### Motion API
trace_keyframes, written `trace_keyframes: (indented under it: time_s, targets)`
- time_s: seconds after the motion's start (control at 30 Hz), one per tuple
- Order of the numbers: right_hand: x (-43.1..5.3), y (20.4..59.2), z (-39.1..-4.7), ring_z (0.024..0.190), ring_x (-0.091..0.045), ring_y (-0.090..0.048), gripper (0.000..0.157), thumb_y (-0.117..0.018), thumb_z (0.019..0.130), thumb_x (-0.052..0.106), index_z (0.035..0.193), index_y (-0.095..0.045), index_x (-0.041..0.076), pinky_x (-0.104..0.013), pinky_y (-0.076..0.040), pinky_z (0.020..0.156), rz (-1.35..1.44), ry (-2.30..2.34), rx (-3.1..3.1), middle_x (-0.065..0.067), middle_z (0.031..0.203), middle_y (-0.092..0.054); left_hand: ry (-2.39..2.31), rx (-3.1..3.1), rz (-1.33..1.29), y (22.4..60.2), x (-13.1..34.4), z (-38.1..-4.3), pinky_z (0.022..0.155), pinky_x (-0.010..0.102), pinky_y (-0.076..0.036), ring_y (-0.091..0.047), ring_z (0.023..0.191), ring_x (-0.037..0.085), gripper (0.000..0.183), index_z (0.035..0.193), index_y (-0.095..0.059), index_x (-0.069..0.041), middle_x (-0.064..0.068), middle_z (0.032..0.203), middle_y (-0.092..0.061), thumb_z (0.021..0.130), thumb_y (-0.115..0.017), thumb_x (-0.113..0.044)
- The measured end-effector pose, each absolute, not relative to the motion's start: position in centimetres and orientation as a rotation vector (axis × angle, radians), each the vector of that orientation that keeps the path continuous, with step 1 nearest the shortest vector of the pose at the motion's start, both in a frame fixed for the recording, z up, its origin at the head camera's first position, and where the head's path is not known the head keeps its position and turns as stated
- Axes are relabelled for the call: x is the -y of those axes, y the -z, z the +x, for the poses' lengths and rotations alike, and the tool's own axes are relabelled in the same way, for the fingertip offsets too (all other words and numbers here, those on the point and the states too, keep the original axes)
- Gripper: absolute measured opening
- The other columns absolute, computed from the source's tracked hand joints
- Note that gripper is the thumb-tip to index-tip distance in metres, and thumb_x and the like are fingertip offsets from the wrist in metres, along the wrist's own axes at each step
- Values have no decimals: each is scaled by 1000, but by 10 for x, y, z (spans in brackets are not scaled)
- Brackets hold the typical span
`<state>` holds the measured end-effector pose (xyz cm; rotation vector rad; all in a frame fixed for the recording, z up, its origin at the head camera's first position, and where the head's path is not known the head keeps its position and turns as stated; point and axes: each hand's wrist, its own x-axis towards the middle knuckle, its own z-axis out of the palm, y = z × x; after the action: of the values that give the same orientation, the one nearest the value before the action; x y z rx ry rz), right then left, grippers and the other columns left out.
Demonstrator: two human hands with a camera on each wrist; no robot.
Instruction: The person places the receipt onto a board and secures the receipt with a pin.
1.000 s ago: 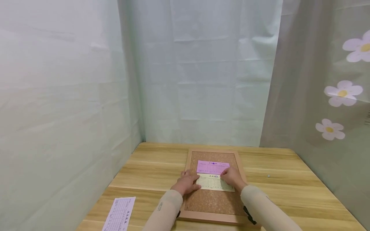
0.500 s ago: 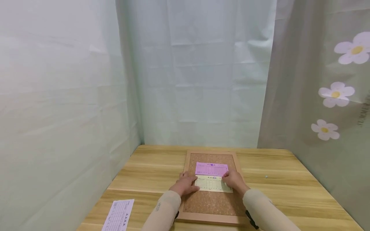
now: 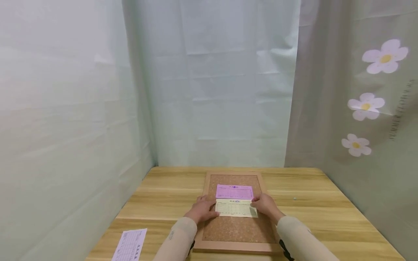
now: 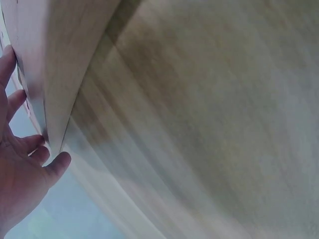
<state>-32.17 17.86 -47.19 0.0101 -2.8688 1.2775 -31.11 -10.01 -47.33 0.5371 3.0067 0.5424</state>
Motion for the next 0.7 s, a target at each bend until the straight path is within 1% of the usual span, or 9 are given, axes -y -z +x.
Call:
trace_keyframes:
  time_s: [0.13, 0.27, 0.5, 0.57, 0.7]
  targets:
    - [-180, 472, -319, 76, -20, -52, 9, -71, 86, 8, 92, -68, 2, -31, -43, 63, -9, -1344, 2846, -5, 80, -57, -478, -3036, 556, 473, 104, -311, 103, 62, -36, -33, 136, 48, 61, 141, -56, -9, 31, 144, -42, 91, -71, -41]
    - [-180, 472, -313, 76, -20, -52, 11, -71, 85, 7, 93, -67, 0, -32, -44, 64, 43, -1353, 2823, -4, 81, -59, -420, -3056, 573, 473, 108, -308, 103, 59, -37, -38, 132, 46, 59, 138, -58, -8, 28, 139, -47, 90, -72, -40]
    - [-183, 472, -305, 82, -21, -59, 18, -72, 85, 8, 99, -70, -3, -39, -52, 72, 135, -1259, 2832, -7, 90, -68, -388, -3074, 540, 466, 111, -303, 100, 59, -40, -43, 127, 44, 51, 131, -62, -6, 25, 133, -51, 90, -73, -34]
    - [-185, 472, -304, 84, -21, -59, 20, -72, 84, 9, 100, -69, -2, -41, -52, 74, 142, -1214, 2840, -8, 92, -67, -382, -3076, 525, 463, 111, -302, 99, 59, -41, -44, 126, 42, 49, 131, -62, -7, 24, 131, -52, 90, -74, -31]
    - [-192, 470, -300, 83, -21, -58, 18, -70, 85, 9, 100, -69, -1, -41, -51, 71, 179, -1156, 2836, -7, 92, -66, -353, -3086, 506, 459, 114, -302, 95, 58, -43, -46, 122, 40, 48, 130, -62, -7, 20, 127, -55, 89, -75, -27]
